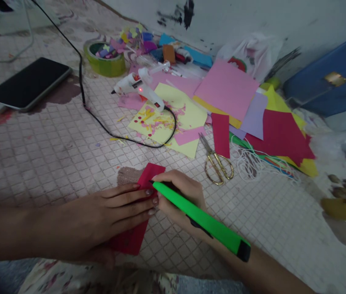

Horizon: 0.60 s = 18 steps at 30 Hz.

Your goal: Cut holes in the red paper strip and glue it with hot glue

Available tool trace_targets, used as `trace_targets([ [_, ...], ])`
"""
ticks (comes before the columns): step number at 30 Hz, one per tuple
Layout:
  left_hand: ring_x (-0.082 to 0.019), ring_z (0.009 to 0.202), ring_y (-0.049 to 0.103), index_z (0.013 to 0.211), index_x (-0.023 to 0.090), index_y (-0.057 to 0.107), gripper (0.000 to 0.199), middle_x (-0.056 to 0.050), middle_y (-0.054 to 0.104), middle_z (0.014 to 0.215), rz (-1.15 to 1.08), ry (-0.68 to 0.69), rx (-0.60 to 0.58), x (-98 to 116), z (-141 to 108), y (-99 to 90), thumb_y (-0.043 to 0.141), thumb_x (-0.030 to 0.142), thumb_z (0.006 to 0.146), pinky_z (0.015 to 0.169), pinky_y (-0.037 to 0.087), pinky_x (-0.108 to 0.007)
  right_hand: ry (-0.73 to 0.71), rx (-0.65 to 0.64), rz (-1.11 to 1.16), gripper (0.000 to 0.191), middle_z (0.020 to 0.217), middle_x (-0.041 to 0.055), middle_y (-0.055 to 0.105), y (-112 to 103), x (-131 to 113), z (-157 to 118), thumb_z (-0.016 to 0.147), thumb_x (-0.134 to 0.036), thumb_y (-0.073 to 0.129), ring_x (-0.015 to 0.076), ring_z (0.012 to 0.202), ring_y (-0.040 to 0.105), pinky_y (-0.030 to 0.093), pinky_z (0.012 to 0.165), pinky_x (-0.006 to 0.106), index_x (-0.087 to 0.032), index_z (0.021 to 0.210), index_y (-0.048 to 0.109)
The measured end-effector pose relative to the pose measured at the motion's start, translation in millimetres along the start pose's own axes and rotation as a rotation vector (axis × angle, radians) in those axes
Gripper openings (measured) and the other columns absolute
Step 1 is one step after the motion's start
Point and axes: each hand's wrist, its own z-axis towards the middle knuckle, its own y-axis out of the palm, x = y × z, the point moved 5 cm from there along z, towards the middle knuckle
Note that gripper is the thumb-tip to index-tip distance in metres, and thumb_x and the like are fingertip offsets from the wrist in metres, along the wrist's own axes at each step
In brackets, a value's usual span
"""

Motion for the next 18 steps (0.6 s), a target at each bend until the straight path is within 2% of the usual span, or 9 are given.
trace_targets([
  [7, -0.027, 0.154, 0.026, 0.153, 0.005, 0.038, 0.067, -0.013, 0.032, 0.163, 0.000, -0.011, -0.035, -0.4, 0.4, 0.2, 0.052, 0.041, 0.099, 0.129, 0.020, -0.040, -0.003, 0.074, -0.058, 0.023, 0.080, -0.0008, 0.077, -0.6, -2.6, 3.1, 0.077, -0.007, 0.059, 0.0157, 0.069, 0.073, 0.061, 0.063, 0.026, -0.025, 0.088, 0.070],
  [12, -0.028, 0.154, 0.025, 0.153, 0.004, 0.037, 0.071, -0.014, 0.031, 0.164, 0.008, -0.009, -0.045, -1.1, 0.8, 2.2, 0.051, 0.049, 0.099, 0.129, 0.018, -0.041, 0.000, 0.059, -0.035, 0.026, 0.082, -0.0010, 0.077, 1.6, 0.4, 1.5, 0.077, -0.006, 0.059, 0.0161, 0.071, 0.073, 0.061, 0.064, 0.027, -0.026, 0.091, 0.070],
  [18, -0.027, 0.155, 0.024, 0.153, 0.005, 0.037, 0.067, -0.013, 0.029, 0.164, 0.014, -0.010, -0.057, -0.7, -0.7, 2.6, 0.050, 0.041, 0.100, 0.129, 0.018, -0.041, -0.007, 0.046, -0.030, 0.027, 0.083, -0.0012, 0.077, 0.0, -0.2, 1.7, 0.077, -0.006, 0.060, 0.0157, 0.071, 0.073, 0.061, 0.066, 0.028, -0.026, 0.092, 0.070],
])
